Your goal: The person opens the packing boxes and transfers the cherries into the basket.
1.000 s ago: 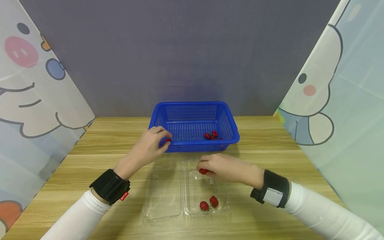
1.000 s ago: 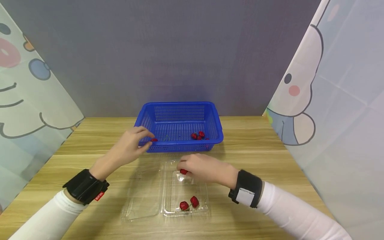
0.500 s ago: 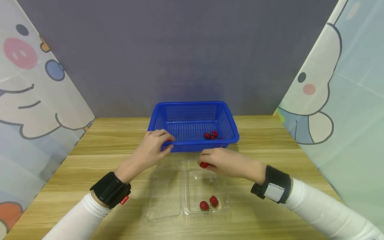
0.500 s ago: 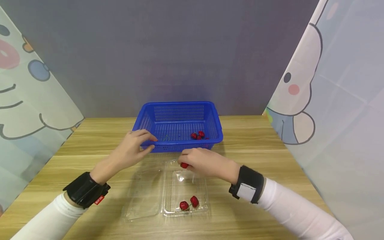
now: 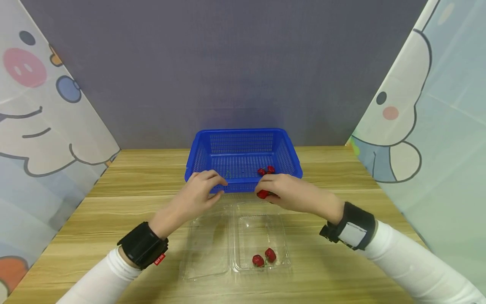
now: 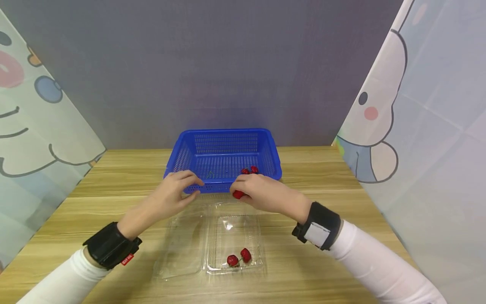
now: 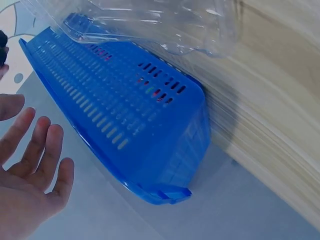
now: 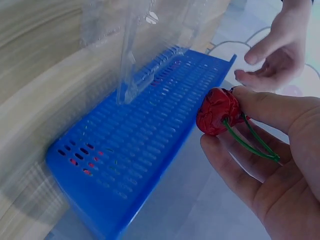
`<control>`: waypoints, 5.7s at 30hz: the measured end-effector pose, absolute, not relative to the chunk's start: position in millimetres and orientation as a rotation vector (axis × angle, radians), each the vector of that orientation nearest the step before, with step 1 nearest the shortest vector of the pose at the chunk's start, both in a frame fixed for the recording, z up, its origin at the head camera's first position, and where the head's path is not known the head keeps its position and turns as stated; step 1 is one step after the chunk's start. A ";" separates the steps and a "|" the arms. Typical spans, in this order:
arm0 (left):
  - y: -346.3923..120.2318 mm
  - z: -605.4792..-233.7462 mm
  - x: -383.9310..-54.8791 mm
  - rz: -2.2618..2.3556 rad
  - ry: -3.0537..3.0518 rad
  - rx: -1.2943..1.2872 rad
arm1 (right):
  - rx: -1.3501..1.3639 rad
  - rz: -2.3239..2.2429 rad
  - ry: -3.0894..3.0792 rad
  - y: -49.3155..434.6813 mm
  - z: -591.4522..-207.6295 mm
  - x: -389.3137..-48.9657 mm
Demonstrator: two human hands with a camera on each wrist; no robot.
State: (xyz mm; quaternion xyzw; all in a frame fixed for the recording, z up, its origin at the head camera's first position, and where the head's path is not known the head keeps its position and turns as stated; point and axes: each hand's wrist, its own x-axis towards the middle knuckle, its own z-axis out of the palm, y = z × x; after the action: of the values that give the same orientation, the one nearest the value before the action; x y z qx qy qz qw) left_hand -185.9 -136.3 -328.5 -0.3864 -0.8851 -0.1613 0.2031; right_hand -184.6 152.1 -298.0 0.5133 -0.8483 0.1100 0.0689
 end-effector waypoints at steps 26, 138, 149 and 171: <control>-111.9 -335.7 -169.1 -0.438 -2.455 -1.283 | 1.482 0.476 -2.488 160.8 -285.2 -211.6; -31.0 -371.5 -120.3 -0.004 -2.550 -1.904 | 1.130 0.232 -2.770 194.0 -278.2 -275.2; -26.8 -373.4 -121.5 -0.118 -2.499 -1.945 | 1.098 0.229 -2.798 198.0 -280.3 -273.5; -26.2 -378.3 -119.6 -0.110 -2.529 -1.913 | 1.120 0.257 -2.792 198.1 -290.7 -272.1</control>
State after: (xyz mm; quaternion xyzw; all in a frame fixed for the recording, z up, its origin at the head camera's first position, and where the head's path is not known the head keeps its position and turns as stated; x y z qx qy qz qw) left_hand -119.6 -26.2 -378.3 -0.6027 -0.7970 -0.0348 -0.0158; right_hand -272.1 198.1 -290.7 0.3704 -0.9229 0.0849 0.0612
